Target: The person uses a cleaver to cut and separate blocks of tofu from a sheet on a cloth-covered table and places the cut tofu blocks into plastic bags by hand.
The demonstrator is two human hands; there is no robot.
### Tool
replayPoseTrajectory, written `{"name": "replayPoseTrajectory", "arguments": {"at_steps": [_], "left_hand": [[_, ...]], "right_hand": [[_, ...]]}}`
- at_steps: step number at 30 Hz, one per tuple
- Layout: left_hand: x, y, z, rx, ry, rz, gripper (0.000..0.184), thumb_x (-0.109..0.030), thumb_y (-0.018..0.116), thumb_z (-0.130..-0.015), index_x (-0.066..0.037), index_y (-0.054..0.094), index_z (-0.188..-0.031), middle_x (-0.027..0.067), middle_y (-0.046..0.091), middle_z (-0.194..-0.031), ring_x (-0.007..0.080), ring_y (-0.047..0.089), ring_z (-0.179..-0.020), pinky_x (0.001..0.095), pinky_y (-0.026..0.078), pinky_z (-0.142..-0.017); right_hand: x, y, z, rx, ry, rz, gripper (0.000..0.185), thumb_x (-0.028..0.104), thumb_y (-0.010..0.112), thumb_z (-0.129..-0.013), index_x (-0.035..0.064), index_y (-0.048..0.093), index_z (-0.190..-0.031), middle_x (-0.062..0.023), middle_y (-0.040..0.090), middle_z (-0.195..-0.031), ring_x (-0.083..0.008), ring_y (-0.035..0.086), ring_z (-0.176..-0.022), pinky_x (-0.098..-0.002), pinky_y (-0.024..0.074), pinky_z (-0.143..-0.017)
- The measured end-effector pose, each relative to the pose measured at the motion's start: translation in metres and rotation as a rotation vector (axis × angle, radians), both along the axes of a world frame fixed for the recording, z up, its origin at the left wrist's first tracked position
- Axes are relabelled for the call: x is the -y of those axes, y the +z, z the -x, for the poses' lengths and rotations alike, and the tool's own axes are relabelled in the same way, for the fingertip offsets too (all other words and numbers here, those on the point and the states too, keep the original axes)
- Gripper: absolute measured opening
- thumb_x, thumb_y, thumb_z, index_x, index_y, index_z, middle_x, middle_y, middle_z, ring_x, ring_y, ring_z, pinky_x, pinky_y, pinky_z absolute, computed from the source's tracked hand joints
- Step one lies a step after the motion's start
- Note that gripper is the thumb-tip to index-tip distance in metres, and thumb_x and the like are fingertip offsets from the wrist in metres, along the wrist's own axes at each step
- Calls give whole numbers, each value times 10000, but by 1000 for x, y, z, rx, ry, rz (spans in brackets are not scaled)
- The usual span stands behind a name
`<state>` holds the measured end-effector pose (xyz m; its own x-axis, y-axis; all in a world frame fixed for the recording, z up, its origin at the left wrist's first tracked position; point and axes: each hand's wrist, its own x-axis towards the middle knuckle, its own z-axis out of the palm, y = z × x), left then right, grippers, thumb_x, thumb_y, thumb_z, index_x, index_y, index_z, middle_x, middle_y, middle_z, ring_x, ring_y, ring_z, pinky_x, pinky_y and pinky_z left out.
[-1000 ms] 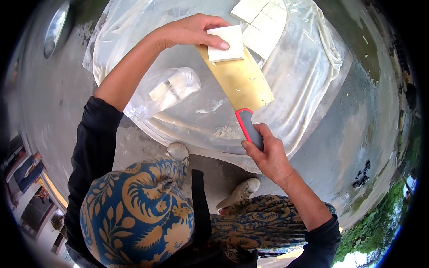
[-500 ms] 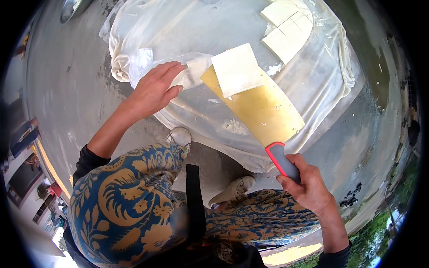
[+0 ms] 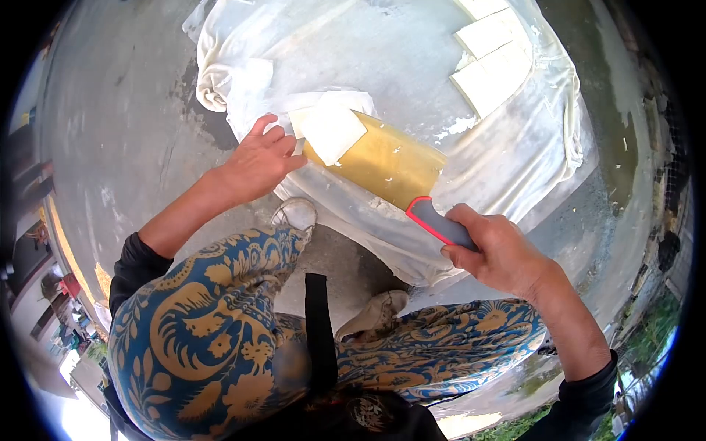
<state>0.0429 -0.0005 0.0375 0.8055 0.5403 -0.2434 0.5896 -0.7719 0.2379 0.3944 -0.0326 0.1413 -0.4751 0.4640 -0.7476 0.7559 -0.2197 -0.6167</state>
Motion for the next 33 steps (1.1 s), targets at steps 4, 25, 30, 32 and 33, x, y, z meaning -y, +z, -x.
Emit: {"name": "replayPoseTrajectory", "arguments": {"at_steps": [4,25,30,32,33], "left_hand": [[4,7,3,-83,-15,59,297,-15,580,-745,-101,655,-1020,53,578,-813,203,544,-889,377,330,-974],[-36,1,-4,223,219,65,553,-46,661,-698,-57,461,-1213,116,456,-1273,289,479,-1142,379,431,-952],[-47,-5,-7,249,164,170,618,-33,677,-675,-76,448,-1247,117,429,-1309,291,403,-1230,390,376,-1021],[-52,-10,-7,225,76,186,653,-28,689,-663,-86,442,-1264,103,442,-1305,287,420,-1218,382,390,-1013],[-54,-10,-5,225,75,186,653,-28,689,-663,-86,442,-1264,103,442,-1305,287,420,-1218,382,390,-1013]], "right_hand": [[-18,-2,9,41,109,-35,238,108,620,-840,9,502,-1022,-194,612,-723,-331,629,-691,-384,480,-646],[-58,-10,38,133,210,52,240,144,626,-838,3,526,-1005,-171,632,-758,-301,631,-734,-391,477,-701],[-70,-7,50,161,248,83,245,159,613,-842,-5,545,-1010,-170,626,-770,-282,616,-731,-376,471,-718],[-75,-10,53,151,258,95,248,169,609,-842,-10,551,-1004,-168,625,-774,-279,612,-728,-374,470,-716],[-77,-10,54,140,271,107,252,178,604,-842,-15,558,-997,-166,625,-779,-276,607,-725,-373,468,-715]]}}
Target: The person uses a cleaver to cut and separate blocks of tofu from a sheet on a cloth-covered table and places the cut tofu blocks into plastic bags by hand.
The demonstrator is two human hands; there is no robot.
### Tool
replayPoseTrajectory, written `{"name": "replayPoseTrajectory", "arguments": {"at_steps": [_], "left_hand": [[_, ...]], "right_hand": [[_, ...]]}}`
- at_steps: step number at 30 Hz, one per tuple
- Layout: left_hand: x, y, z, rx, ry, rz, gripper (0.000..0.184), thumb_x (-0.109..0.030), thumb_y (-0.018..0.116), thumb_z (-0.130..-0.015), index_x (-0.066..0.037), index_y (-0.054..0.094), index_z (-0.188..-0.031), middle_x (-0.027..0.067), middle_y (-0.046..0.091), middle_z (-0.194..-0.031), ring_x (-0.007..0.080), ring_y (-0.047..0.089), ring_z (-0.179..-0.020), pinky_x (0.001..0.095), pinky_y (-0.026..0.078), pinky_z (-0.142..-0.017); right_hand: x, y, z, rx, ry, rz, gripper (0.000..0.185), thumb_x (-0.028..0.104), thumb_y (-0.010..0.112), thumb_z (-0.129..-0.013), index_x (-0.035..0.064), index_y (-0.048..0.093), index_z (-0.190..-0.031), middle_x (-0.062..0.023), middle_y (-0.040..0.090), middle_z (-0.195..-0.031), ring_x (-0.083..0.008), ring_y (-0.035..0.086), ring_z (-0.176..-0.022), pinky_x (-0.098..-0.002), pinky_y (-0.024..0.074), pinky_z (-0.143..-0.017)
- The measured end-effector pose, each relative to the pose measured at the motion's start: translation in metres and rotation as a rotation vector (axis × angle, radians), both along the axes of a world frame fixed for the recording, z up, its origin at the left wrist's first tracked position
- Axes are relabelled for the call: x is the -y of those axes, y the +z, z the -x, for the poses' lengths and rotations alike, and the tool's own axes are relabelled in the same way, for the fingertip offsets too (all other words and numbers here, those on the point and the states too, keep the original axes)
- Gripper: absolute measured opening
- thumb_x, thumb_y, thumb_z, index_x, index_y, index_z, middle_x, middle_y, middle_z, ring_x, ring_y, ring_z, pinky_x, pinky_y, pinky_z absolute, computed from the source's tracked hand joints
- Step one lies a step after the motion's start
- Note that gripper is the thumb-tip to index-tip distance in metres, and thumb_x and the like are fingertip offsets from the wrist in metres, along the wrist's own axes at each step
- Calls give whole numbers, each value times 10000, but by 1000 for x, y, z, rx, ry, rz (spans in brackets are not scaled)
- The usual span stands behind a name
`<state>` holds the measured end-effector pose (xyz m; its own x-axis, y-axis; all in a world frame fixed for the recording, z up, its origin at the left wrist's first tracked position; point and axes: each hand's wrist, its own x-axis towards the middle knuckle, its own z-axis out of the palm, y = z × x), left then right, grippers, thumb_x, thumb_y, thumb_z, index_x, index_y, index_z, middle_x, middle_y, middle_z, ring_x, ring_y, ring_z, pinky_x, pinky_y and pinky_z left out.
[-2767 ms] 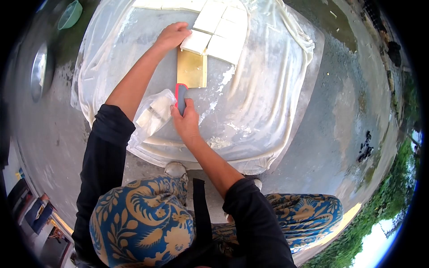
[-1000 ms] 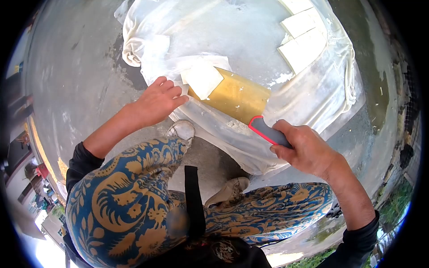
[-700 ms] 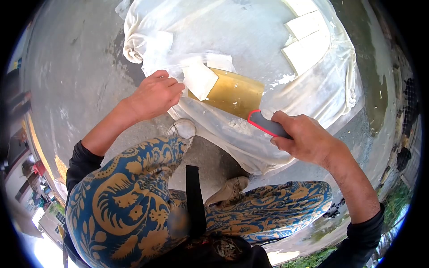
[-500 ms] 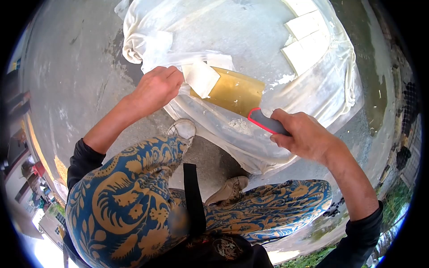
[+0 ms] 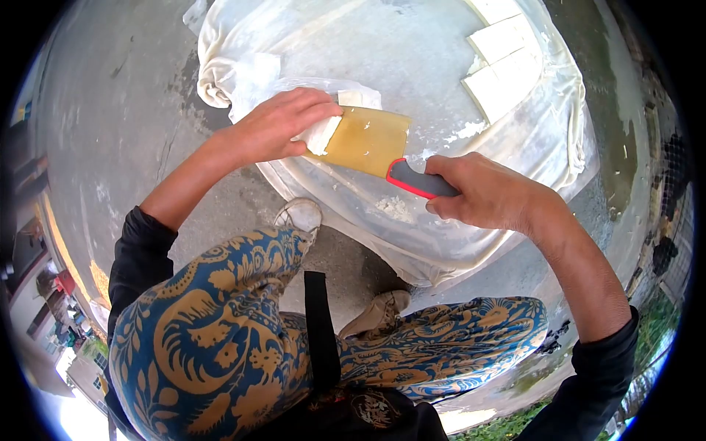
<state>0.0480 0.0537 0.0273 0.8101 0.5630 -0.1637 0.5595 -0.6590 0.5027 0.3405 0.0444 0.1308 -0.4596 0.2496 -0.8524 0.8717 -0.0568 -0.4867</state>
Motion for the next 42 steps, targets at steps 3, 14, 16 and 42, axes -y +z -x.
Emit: {"name": "replayPoseTrajectory", "arguments": {"at_steps": [3,14,16,42], "left_hand": [[-6,-4,3,-8,11,123,678,-33,705,-658,-95,438,-1278,93,471,-1282,282,435,-1207,374,395,-1017],[-11,-10,-1,-358,221,120,694,-184,716,-683,-53,411,-1292,147,545,-1117,306,516,-1075,422,403,-947],[-10,-15,-4,-416,190,42,686,-208,712,-690,-51,414,-1288,140,550,-1105,297,520,-1067,437,385,-954],[7,45,-21,-245,-72,211,271,-222,673,-784,-56,630,-994,86,616,-907,249,576,-928,373,474,-780]], "right_hand": [[-6,-2,4,-2,13,-3,251,192,604,-840,-20,572,-970,-152,629,-779,-257,607,-721,-362,466,-707],[-18,8,10,106,54,-21,263,225,607,-843,-4,579,-970,-136,608,-788,-229,580,-737,-355,455,-717],[-18,13,8,157,55,-9,282,246,614,-848,5,569,-987,-135,589,-797,-227,561,-745,-350,450,-719],[108,47,-113,101,-670,93,233,100,670,-800,-10,570,-979,-10,541,-670,-96,510,-549,-253,431,-538]]}}
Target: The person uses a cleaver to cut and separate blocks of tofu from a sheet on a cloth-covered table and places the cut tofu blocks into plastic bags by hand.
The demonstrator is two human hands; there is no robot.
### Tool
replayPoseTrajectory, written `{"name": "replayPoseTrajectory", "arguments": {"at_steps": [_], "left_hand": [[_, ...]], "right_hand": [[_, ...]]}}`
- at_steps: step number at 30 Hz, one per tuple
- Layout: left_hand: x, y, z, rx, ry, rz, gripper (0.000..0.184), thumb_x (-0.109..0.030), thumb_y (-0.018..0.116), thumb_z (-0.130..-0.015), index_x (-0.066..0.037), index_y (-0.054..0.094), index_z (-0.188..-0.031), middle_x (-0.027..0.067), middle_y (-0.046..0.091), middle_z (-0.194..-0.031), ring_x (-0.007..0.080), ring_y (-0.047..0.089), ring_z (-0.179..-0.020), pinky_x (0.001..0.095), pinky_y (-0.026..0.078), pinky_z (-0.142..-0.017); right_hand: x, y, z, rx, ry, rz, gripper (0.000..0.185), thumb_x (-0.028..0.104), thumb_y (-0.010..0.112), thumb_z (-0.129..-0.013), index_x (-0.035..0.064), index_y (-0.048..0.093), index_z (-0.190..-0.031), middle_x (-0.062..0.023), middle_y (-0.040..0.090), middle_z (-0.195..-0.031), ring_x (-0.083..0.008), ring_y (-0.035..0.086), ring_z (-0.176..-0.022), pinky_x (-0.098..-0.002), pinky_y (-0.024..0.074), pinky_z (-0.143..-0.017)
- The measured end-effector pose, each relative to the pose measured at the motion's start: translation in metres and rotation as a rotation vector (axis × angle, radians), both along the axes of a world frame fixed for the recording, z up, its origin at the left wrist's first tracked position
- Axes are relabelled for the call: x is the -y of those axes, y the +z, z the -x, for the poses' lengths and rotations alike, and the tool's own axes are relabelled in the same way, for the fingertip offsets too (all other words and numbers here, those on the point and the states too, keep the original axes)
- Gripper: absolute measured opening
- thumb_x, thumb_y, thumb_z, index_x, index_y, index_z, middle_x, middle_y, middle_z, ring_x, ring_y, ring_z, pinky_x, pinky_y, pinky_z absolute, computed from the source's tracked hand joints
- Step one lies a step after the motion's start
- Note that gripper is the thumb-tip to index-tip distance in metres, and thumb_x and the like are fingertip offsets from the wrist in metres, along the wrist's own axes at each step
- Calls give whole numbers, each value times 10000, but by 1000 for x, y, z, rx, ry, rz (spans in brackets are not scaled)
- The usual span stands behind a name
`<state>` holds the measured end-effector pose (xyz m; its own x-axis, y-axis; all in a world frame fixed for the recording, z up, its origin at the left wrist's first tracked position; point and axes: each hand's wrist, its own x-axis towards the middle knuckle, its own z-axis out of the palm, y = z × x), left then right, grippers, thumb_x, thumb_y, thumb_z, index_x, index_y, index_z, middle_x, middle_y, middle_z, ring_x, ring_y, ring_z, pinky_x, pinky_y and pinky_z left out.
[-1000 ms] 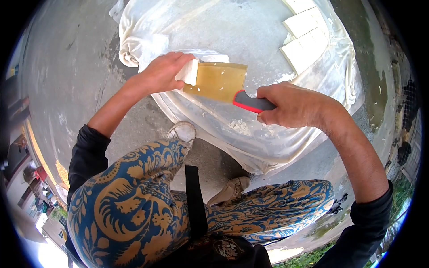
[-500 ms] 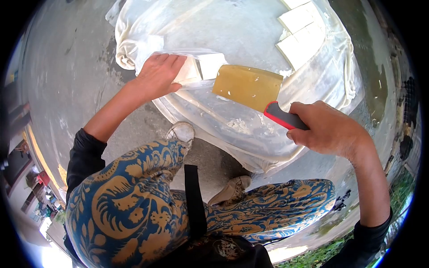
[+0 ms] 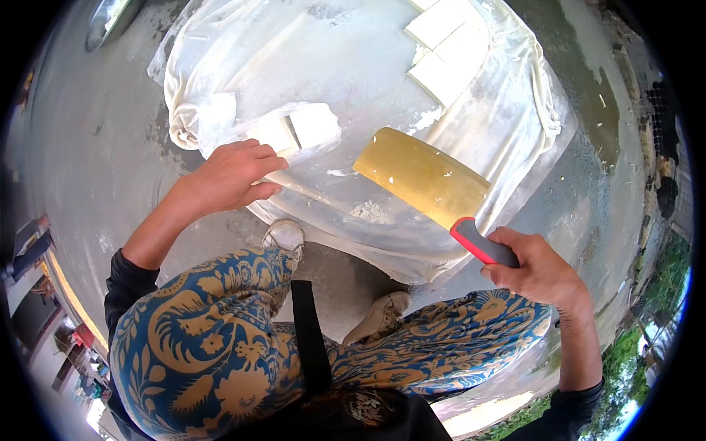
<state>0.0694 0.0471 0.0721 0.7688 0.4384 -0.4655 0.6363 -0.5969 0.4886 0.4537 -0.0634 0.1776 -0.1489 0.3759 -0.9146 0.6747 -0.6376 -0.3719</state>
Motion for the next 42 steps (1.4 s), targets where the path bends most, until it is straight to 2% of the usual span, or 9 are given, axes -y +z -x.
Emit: {"name": "replayPoseTrajectory", "arguments": {"at_steps": [5,7,10,14,19,26,33,39,42], "left_hand": [[-28,0,-35,154,146,41,260,-197,651,-817,-55,633,-1034,92,632,-996,240,604,-901,338,487,-772],[-44,-14,-59,347,286,186,238,-183,631,-841,-53,638,-1040,75,635,-984,217,606,-896,333,493,-758],[-67,-51,-106,457,302,102,254,-188,616,-857,-61,623,-1077,73,629,-1023,197,594,-939,326,494,-770],[-90,-99,-170,436,294,35,379,-216,636,-837,-60,568,-1175,96,601,-1117,208,581,-1005,330,481,-835],[-104,-141,-220,310,420,242,578,-260,630,-817,-9,440,-1302,147,509,-1267,238,505,-1156,351,408,-960],[-101,-120,-240,199,618,373,591,-246,623,-801,-10,436,-1310,141,499,-1283,230,491,-1166,330,397,-962],[-112,-139,-240,192,689,418,535,-243,610,-807,-41,478,-1284,82,556,-1193,192,524,-1061,341,454,-831],[-113,-146,-241,206,677,385,490,-243,587,-817,-60,506,-1265,62,581,-1146,180,535,-1017,341,457,-815],[-114,-153,-243,208,689,352,461,-233,578,-822,-63,519,-1247,57,581,-1147,175,536,-1021,340,456,-825]], "right_hand": [[41,-22,-11,19,-322,9,212,133,643,-832,7,546,-972,5,501,-630,-66,480,-513,-223,397,-476],[54,-40,-13,21,-416,1,205,149,631,-846,15,535,-968,11,486,-617,-57,470,-500,-213,382,-453],[71,-70,-16,2,-524,-71,200,182,612,-868,32,516,-958,11,479,-597,-64,456,-465,-212,359,-410],[77,-102,-15,-43,-565,-98,230,202,612,-872,22,518,-980,0,486,-608,-73,463,-474,-227,381,-424],[84,-126,-6,-9,-562,-125,290,203,615,-869,2,507,-1049,-33,519,-654,-95,490,-513,-259,421,-484],[105,-141,18,-35,-565,-171,387,248,627,-871,-3,480,-1127,-93,547,-700,-141,528,-566,-299,454,-558],[108,-176,54,-50,-642,-196,374,241,611,-878,-2,465,-1122,-103,558,-715,-151,536,-570,-312,452,-541],[102,-206,74,-118,-813,-244,372,233,618,-873,-1,463,-1117,-83,556,-734,-136,527,-554,-292,456,-517],[97,-214,85,-154,-854,-301,326,197,598,-886,-4,452,-1097,-16,486,-666,-82,478,-492,-236,393,-422]]}}
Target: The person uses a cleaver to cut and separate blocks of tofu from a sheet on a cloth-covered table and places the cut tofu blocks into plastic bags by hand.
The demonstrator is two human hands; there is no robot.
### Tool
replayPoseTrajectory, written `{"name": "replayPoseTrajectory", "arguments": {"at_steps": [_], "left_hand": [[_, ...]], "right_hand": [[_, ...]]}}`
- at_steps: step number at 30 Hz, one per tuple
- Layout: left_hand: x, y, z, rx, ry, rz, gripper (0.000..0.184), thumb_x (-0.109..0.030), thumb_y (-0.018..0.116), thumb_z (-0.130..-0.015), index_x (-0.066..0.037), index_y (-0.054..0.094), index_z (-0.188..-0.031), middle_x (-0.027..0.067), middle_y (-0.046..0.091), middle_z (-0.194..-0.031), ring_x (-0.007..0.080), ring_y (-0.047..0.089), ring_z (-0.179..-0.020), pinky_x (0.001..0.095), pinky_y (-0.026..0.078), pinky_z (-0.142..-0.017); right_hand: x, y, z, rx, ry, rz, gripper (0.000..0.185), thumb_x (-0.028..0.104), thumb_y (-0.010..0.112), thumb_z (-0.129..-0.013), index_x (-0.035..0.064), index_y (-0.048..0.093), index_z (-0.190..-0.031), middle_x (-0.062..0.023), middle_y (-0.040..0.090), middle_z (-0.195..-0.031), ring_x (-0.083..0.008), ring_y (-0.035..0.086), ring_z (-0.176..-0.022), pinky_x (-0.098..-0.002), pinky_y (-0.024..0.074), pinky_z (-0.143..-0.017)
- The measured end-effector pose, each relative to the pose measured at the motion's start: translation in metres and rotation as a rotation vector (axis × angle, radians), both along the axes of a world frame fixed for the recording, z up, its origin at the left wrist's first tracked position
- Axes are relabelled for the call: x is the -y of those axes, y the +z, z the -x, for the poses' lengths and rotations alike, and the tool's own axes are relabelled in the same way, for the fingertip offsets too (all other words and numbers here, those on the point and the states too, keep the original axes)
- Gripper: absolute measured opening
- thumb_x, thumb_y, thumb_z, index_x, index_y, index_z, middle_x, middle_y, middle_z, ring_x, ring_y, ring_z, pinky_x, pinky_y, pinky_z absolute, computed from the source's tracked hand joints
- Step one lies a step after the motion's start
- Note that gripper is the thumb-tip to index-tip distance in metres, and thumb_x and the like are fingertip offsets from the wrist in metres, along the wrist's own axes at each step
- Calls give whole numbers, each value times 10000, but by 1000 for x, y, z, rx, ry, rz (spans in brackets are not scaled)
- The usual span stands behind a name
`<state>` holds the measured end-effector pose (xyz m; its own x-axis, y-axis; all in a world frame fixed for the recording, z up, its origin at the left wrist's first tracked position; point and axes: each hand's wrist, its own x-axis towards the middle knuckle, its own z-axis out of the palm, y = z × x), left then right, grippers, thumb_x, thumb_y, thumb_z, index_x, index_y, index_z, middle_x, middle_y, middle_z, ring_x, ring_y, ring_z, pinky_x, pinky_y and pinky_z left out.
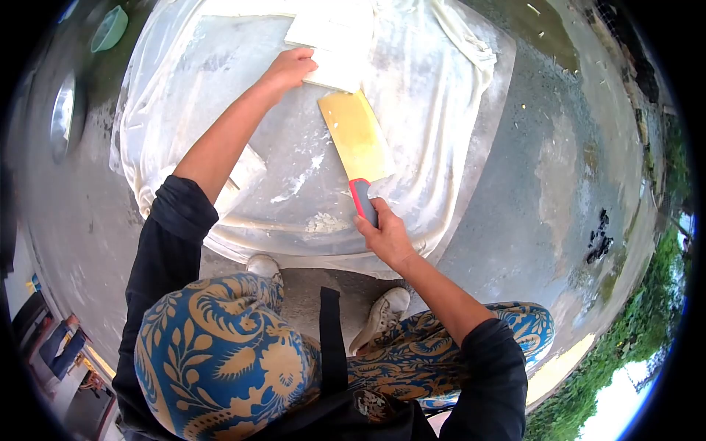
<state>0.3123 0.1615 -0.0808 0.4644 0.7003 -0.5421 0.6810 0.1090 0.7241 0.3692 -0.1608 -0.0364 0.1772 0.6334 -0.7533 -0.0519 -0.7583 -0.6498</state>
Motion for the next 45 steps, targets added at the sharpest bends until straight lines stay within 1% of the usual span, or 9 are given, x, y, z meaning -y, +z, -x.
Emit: {"name": "replayPoseTrajectory", "arguments": {"at_steps": [2,6,12,19,23,28,33,39,45], "left_hand": [[-2,-2,-1,2,11,-15,445,-227,573,-825,-64,526,-1236,55,582,-1145,173,537,-1023,340,456,-831],[-3,14,-1,1,-34,59,407,-221,568,-830,-77,545,-1210,48,589,-1118,165,540,-1029,347,454,-845],[-9,11,-4,12,-39,32,366,-222,561,-826,-108,571,-1174,21,596,-1046,134,544,-971,334,449,-838],[-12,-1,3,21,-52,43,301,-226,562,-810,-117,618,-1084,-14,604,-925,100,548,-879,294,447,-800],[-9,-2,6,56,-19,37,301,-209,562,-800,-89,613,-1071,1,604,-910,107,551,-845,283,449,-796],[28,30,44,-18,-329,-508,239,-157,609,-764,-64,598,-984,64,601,-945,218,586,-881,322,469,-777],[82,58,70,-376,-1071,-597,318,-213,692,-704,-50,579,-953,79,554,-952,245,571,-912,374,441,-756],[153,24,86,-16,-964,-823,385,-236,743,-640,-61,580,-942,56,516,-949,223,498,-943,360,417,-764],[168,-7,93,142,-1058,-689,309,-163,663,-677,-79,617,-971,46,543,-903,220,495,-947,359,414,-752]], "right_hand": [[-7,-1,5,-21,-17,50,392,229,615,-872,-7,456,-1142,-70,543,-719,-129,519,-547,-289,463,-521],[-17,-6,19,-14,-32,31,393,229,609,-874,-6,457,-1149,-69,541,-717,-132,520,-542,-285,461,-515],[1,-23,53,56,-86,-57,410,273,598,-861,16,463,-1150,-161,600,-779,-217,591,-662,-349,490,-657],[-27,-20,75,-78,-211,9,356,250,597,-869,27,469,-1116,-132,586,-750,-205,571,-673,-342,474,-647],[-22,-42,94,59,-259,-92,339,236,594,-876,35,466,-1118,-94,561,-707,-172,538,-600,-318,460,-582],[-29,-21,81,-94,-293,-34,339,218,612,-868,24,477,-1112,-66,562,-692,-124,514,-524,-285,452,-502],[-16,6,33,-83,-215,-2,330,206,619,-865,-18,491,-1071,-32,521,-640,-93,488,-491,-258,430,-462],[-5,34,-7,-138,-73,65,312,222,608,-885,7,481,-1072,-4,474,-620,-85,463,-479,-242,397,-438],[-6,36,5,-82,-52,79,326,233,607,-888,5,469,-1077,-7,489,-637,-87,480,-487,-240,400,-433]]}}
